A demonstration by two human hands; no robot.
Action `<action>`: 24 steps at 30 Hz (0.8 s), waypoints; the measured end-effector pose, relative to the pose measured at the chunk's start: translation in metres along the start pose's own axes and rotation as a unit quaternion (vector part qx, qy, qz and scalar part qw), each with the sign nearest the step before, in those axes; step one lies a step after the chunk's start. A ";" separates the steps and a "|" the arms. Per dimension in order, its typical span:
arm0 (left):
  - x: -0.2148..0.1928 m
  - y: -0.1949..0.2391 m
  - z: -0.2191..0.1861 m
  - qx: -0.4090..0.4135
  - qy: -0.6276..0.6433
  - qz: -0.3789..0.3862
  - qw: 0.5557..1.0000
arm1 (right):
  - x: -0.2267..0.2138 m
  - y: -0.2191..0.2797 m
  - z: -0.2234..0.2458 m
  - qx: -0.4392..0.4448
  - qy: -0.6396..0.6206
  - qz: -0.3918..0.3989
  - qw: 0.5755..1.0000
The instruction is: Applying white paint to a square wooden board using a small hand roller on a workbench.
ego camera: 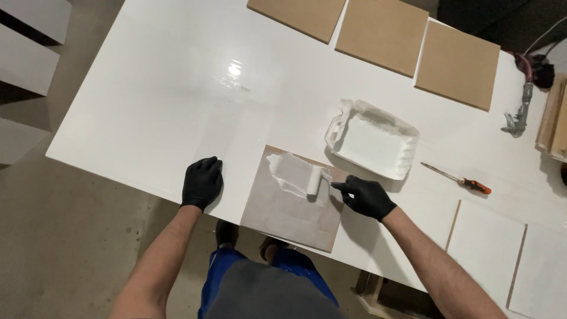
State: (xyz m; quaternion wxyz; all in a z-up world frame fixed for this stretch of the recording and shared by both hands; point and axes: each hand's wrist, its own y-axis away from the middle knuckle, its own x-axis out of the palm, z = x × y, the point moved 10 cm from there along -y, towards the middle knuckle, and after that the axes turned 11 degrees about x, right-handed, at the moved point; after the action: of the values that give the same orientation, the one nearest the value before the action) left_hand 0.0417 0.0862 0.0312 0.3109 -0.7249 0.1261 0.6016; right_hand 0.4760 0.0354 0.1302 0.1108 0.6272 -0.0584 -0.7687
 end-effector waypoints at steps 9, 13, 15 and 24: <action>0.004 -0.001 0.000 0.006 0.002 0.011 1.000 | 0.021 -0.070 0.104 -0.145 -0.106 -0.018 0.984; 0.009 0.003 0.002 -0.014 0.007 0.013 1.000 | 0.016 -0.058 0.071 -0.114 -0.045 0.015 0.992; 0.021 0.008 0.005 -0.024 0.015 0.015 0.999 | 0.020 -0.059 0.068 -0.100 -0.011 0.018 0.995; 0.013 0.006 0.005 -0.017 0.022 0.008 1.000 | 0.017 -0.071 0.103 -0.099 -0.032 0.015 0.995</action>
State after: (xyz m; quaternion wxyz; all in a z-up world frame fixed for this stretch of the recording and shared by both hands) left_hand 0.0382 0.0872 0.0163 0.2905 -0.7424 0.1288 0.5898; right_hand 0.3650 0.0949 0.1186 0.1820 0.5877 0.0047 -0.7883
